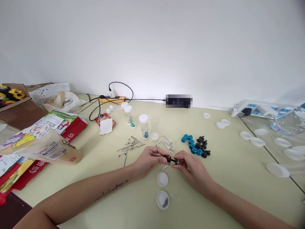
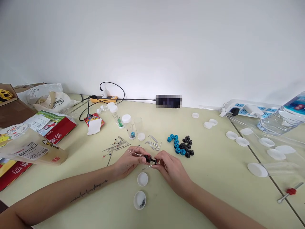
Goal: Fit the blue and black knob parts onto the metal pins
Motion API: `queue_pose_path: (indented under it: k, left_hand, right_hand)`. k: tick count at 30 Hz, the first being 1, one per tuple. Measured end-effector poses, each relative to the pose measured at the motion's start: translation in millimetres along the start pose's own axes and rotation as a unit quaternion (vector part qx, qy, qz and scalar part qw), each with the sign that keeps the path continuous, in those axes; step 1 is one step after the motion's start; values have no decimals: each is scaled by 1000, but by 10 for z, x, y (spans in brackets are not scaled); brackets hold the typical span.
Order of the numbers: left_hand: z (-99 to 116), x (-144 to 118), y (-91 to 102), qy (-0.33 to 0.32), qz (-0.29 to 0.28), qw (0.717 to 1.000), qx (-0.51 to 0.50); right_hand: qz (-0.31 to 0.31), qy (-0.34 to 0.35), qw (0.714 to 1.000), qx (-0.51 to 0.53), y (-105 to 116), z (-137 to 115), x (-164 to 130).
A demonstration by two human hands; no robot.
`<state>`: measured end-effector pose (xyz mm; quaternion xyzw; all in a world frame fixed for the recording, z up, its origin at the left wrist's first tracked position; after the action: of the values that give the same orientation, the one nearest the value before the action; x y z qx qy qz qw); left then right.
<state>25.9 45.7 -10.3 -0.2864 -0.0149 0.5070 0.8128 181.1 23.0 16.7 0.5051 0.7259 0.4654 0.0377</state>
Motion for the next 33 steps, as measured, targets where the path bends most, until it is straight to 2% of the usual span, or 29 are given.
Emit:
queue_pose_path:
  k: [5,15,21,26,29,33]
  left_hand:
    - [23,12,8,1,-27,999,28]
    - [47,20,29,4,-20,1000,3]
    - [58,39,8,-8,-20,1000,11]
    - [83,56,-45,-28,-34,999,25]
    - [99,92,-59,-43,-36,998,8]
    - [101,154,-33,-48,-9,999,-24]
  right_hand:
    - [-28,-17,999,-17,7,-35,15]
    - [21,-3,1000,2,30,-25,34]
    - [-14,-61,998,29,27,4,60]
    - [-32,-91,991,95,18,28,81]
    - [-14,-105,988,116,34,52,87]
    - [28,-131,980,147,46,118,90]
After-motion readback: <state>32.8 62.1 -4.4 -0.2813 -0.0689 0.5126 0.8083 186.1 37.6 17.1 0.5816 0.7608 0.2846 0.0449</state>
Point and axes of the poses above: each hand's wrist, its own x-axis towards the middle knuckle, its own y-axis out of the back of the hand, z = x × y, the point moved 5 cm from there along x, towards the middle knuckle, and after that the axes turned 5 degrees about y, right-handed, at the moved point
